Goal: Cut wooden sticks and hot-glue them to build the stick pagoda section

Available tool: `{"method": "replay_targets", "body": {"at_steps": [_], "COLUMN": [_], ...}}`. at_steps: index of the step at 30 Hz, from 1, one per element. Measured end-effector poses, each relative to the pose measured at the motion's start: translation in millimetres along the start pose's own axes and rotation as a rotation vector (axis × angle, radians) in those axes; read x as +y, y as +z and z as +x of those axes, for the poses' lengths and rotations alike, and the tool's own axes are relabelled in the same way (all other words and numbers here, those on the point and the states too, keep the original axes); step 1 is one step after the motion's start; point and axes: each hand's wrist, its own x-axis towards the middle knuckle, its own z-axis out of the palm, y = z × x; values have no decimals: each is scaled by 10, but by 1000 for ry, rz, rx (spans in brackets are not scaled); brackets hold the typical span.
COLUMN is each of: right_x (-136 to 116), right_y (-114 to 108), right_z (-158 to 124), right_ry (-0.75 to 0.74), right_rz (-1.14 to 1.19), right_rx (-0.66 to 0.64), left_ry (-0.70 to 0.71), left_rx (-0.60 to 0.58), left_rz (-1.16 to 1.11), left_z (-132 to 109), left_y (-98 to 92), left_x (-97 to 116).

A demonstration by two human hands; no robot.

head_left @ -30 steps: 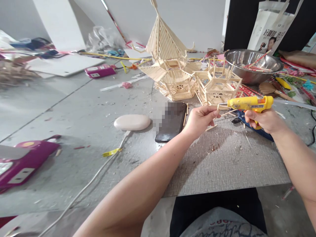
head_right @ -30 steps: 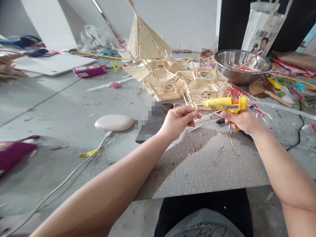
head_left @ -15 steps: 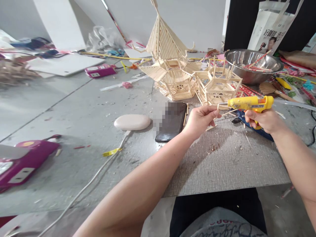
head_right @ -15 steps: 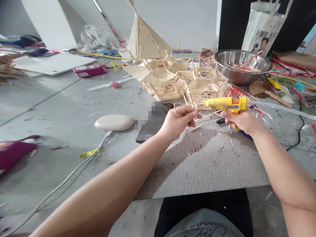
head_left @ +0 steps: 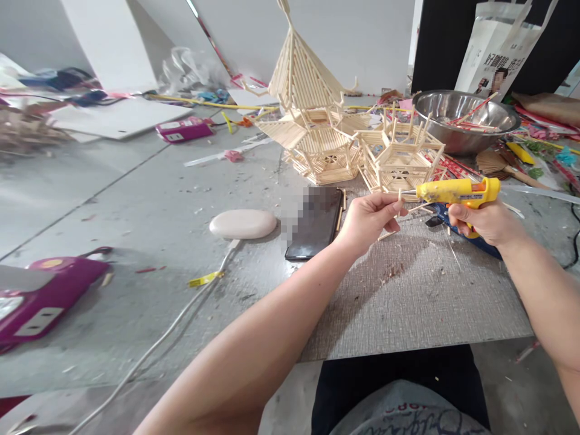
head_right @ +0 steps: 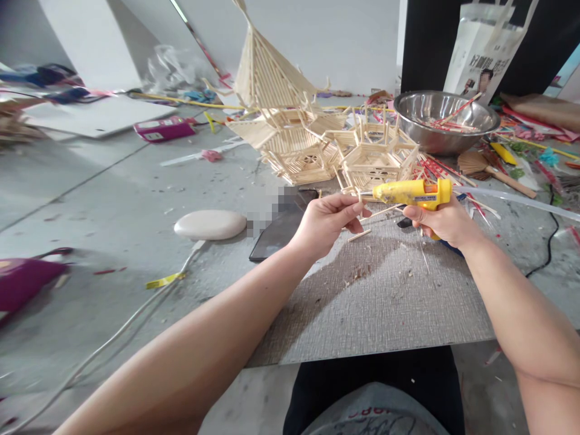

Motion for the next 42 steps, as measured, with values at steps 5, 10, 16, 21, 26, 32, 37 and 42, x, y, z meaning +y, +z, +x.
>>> {"method": "replay_targets", "body": {"at_steps": [5, 10, 16, 21, 26, 32, 37, 42], "right_x": [22, 33, 24, 8, 12, 28, 20, 34], "right_y": [-13, -22, -20, -23, -24, -25, -32, -34], "right_z": [7, 19, 27, 28, 27, 25, 23, 23], "right_ry": [-11, -23, -63, -21, -11, -14, 7, 24], "right_rz": [-4, -22, -28, 6, 4, -5, -33, -32], "right_rx": [-16, -1, 7, 36, 27, 25, 0, -24], "left_ry": [-40, -80, -73, -71, -78, -80, -86, -90], "left_rx": [-24, -12, -15, -25, -23, -24, -13, 11], "left_rz": [-96, -116, -152, -146, -100, -113, -122, -140], "left_z": [-13, -20, -21, -23, -21, -26, -25, -8], "left_y": [26, 34, 37, 38, 36, 41, 39, 38], "left_x": [20, 41, 43, 39, 34, 45, 54, 56]}}
